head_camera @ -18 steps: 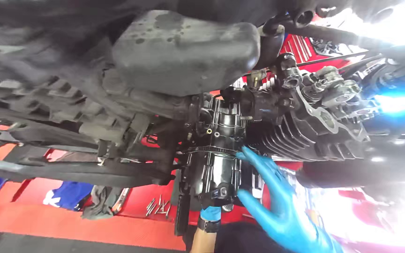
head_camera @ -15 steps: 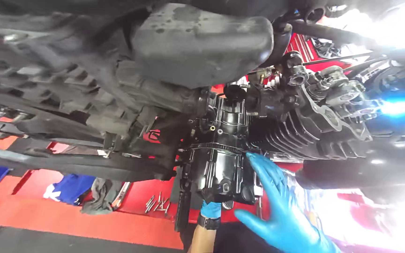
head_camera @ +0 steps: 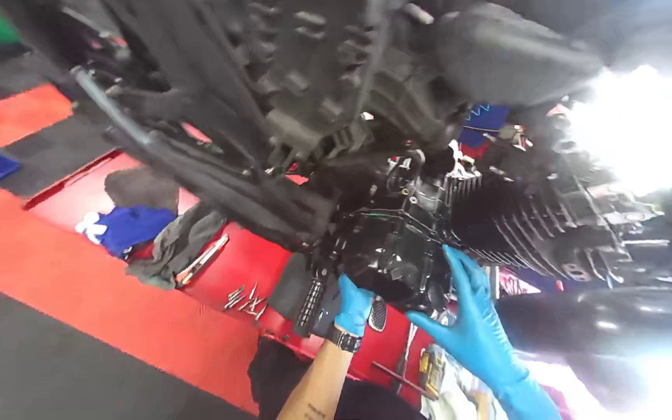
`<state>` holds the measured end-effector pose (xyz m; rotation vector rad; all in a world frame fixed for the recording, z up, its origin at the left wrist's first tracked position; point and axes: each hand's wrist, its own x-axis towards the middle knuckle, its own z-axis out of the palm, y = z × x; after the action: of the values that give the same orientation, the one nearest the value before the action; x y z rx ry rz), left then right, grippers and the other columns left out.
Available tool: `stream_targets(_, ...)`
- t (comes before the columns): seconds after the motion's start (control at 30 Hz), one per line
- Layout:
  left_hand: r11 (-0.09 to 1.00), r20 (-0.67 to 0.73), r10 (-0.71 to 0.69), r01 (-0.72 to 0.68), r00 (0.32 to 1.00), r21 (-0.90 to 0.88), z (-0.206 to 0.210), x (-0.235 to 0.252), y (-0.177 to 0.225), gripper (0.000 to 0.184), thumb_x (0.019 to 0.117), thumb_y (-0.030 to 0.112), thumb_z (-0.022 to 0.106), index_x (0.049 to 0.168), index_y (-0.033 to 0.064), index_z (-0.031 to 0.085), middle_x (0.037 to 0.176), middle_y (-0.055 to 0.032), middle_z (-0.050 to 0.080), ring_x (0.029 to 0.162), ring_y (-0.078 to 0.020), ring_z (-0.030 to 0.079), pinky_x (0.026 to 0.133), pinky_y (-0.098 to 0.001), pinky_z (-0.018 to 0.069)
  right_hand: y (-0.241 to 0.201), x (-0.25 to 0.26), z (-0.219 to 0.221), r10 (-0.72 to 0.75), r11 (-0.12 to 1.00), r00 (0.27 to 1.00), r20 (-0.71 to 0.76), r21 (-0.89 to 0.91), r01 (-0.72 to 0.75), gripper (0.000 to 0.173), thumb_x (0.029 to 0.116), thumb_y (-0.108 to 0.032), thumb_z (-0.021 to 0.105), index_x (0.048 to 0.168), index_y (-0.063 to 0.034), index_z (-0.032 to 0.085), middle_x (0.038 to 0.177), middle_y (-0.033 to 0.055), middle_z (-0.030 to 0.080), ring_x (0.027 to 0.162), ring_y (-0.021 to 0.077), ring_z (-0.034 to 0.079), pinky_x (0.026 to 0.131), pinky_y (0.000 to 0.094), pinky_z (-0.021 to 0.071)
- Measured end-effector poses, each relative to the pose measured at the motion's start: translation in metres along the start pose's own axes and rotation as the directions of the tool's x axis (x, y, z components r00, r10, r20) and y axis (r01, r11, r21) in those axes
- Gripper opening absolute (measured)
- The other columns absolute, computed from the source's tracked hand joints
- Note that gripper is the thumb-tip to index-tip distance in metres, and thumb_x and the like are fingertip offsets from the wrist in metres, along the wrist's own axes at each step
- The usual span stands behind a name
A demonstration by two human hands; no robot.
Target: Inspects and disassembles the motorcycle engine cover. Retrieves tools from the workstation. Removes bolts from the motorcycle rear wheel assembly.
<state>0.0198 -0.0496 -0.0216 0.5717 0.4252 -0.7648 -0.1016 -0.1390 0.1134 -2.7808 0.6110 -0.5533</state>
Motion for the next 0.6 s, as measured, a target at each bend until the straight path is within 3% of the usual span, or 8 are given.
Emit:
stream_targets(0.07,0.998,0.063,0.040,-0.036,0.997,-0.059,-0.004,0.006,-0.004,0.057,0.1112,0.046,0.014,0.139,0.0115,0.050,0.120,-0.0087,0.066,0.110,-0.0192,0.065,0.092,-0.0433,0.0567,-0.003,0.003,-0.005,0.037,0.999,0.999,0.028,-0.003,-0.037,0.118,0.0644,-0.068,0.082,0.156,-0.0064,0.041,0.150,0.0228,0.048,0.137,0.0385,0.046,0.111,0.0541,0.0421)
stream_targets(0.17,0.980,0.172,0.070,-0.035,0.983,-0.195,-0.006,0.010,0.002,0.075,0.1014,0.072,0.019,0.145,0.0177,0.048,0.130,-0.0073,0.066,0.120,-0.0203,0.063,0.098,-0.0466,0.0552,-0.007,0.010,-0.009,0.073,0.997,0.996,0.046,-0.024,-0.072,0.117,0.0626,-0.070,0.082,0.153,-0.0065,0.045,0.148,0.0234,0.048,0.136,0.0386,0.046,0.111,0.0553,0.0413)
stream_targets(0.27,0.957,0.279,0.120,-0.037,0.953,-0.288,-0.015,0.011,0.001,0.090,0.0900,0.083,0.037,0.145,0.0129,0.047,0.130,-0.0094,0.066,0.121,-0.0209,0.063,0.100,-0.0448,0.0543,-0.010,0.016,-0.008,0.056,0.996,0.997,0.047,-0.076,-0.053,0.118,0.0608,-0.071,0.081,0.151,-0.0050,0.046,0.147,0.0259,0.048,0.135,0.0412,0.045,0.109,0.0579,0.0407)
stream_targets(0.33,0.953,0.277,0.136,-0.050,0.951,-0.297,-0.015,0.010,0.000,0.085,0.0949,0.077,0.036,0.145,0.0099,0.047,0.129,-0.0098,0.066,0.120,-0.0193,0.063,0.101,-0.0419,0.0538,-0.013,0.018,-0.006,0.057,0.993,0.997,0.047,-0.108,-0.051,0.122,0.0596,-0.072,0.081,0.153,-0.0036,0.043,0.146,0.0267,0.047,0.133,0.0411,0.045,0.109,0.0576,0.0399)
stream_targets(0.43,0.955,0.232,0.132,-0.061,0.964,-0.291,-0.010,0.008,0.000,0.063,0.1081,0.055,0.027,0.148,0.0100,0.043,0.134,-0.0084,0.062,0.124,-0.0165,0.059,0.105,-0.0392,0.0510,-0.019,0.021,-0.004,0.072,0.989,0.997,0.038,-0.132,-0.066,0.128,0.0565,-0.073,0.082,0.154,-0.0024,0.039,0.143,0.0277,0.048,0.131,0.0405,0.047,0.109,0.0567,0.0408)
stream_targets(0.5,0.956,0.211,0.148,-0.086,0.966,-0.279,-0.008,0.008,0.001,0.055,0.1104,0.047,0.028,0.149,0.0107,0.044,0.137,-0.0073,0.061,0.127,-0.0148,0.057,0.107,-0.0373,0.0489,-0.019,0.024,-0.006,0.091,0.989,0.994,0.054,-0.119,-0.084,0.131,0.0549,-0.073,0.083,0.155,-0.0042,0.036,0.144,0.0274,0.048,0.131,0.0384,0.048,0.108,0.0539,0.0437)
stream_targets(0.6,0.958,0.219,0.190,-0.132,0.957,-0.253,-0.009,0.009,0.000,0.055,0.1103,0.046,0.031,0.149,0.0098,0.045,0.140,-0.0080,0.059,0.130,-0.0147,0.056,0.110,-0.0367,0.0470,-0.016,0.026,-0.008,0.094,0.993,0.993,0.076,-0.073,-0.089,0.131,0.0537,-0.075,0.084,0.154,-0.0050,0.037,0.141,0.0243,0.048,0.127,0.0315,0.051,0.104,0.0463,0.0474)
